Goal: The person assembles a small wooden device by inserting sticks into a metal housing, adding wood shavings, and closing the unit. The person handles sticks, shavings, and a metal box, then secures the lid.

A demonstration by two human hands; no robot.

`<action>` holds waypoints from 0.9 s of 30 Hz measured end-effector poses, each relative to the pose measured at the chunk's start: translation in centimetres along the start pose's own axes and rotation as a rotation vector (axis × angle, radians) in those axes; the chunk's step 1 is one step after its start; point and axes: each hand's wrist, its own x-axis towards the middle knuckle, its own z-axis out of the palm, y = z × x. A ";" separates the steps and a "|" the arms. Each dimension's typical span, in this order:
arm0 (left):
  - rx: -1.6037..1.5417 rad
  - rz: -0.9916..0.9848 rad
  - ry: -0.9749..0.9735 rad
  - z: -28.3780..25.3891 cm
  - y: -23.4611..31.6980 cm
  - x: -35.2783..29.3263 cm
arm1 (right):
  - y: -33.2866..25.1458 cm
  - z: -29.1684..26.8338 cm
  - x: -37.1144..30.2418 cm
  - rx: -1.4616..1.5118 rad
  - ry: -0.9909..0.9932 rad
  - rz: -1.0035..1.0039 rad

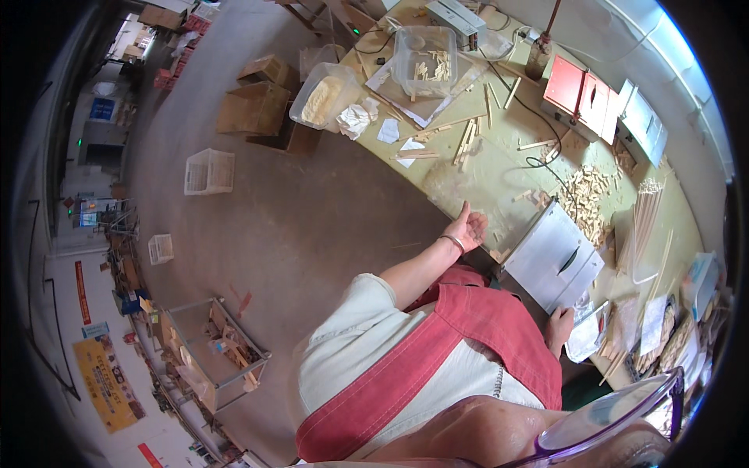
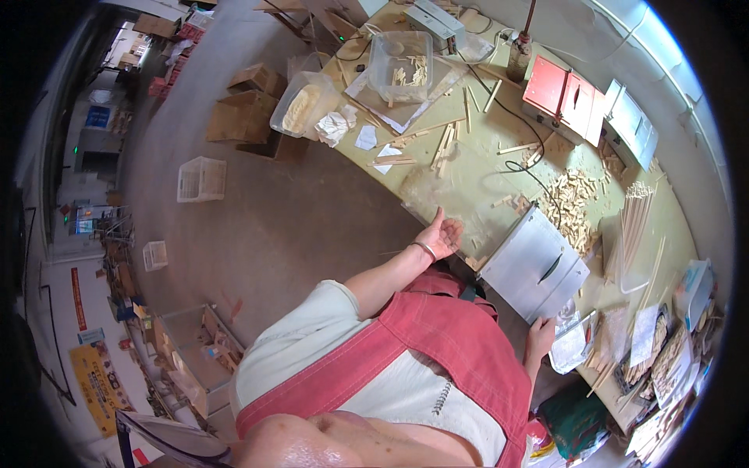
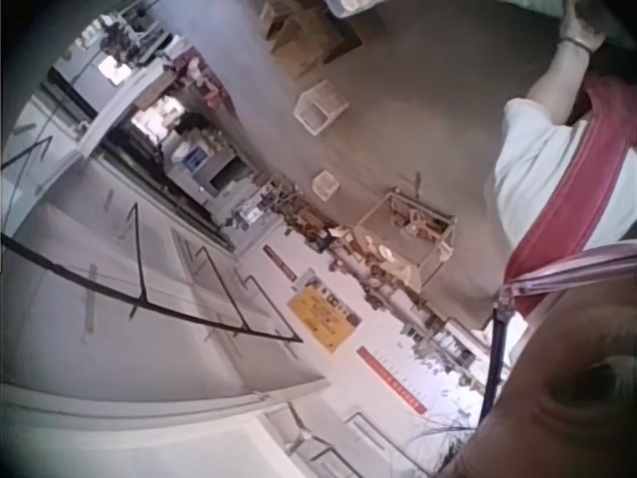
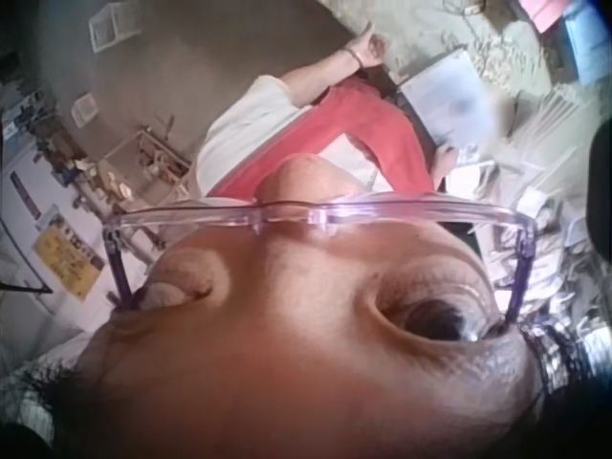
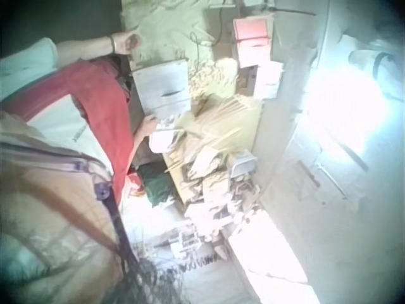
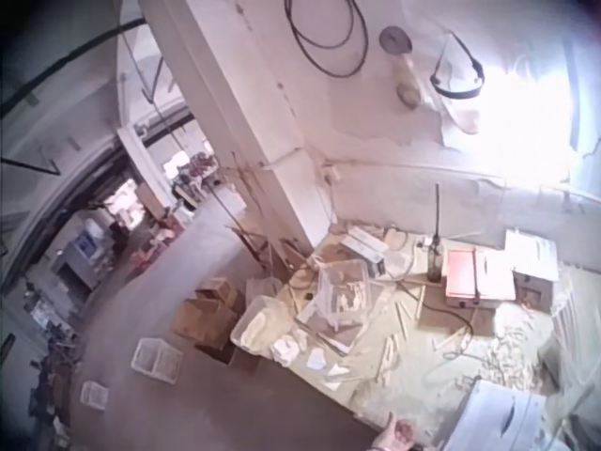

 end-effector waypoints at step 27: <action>0.002 -0.002 0.016 0.1 0.3 -0.1 | 0.1 -0.2 0.5 0.014 -0.098 0.043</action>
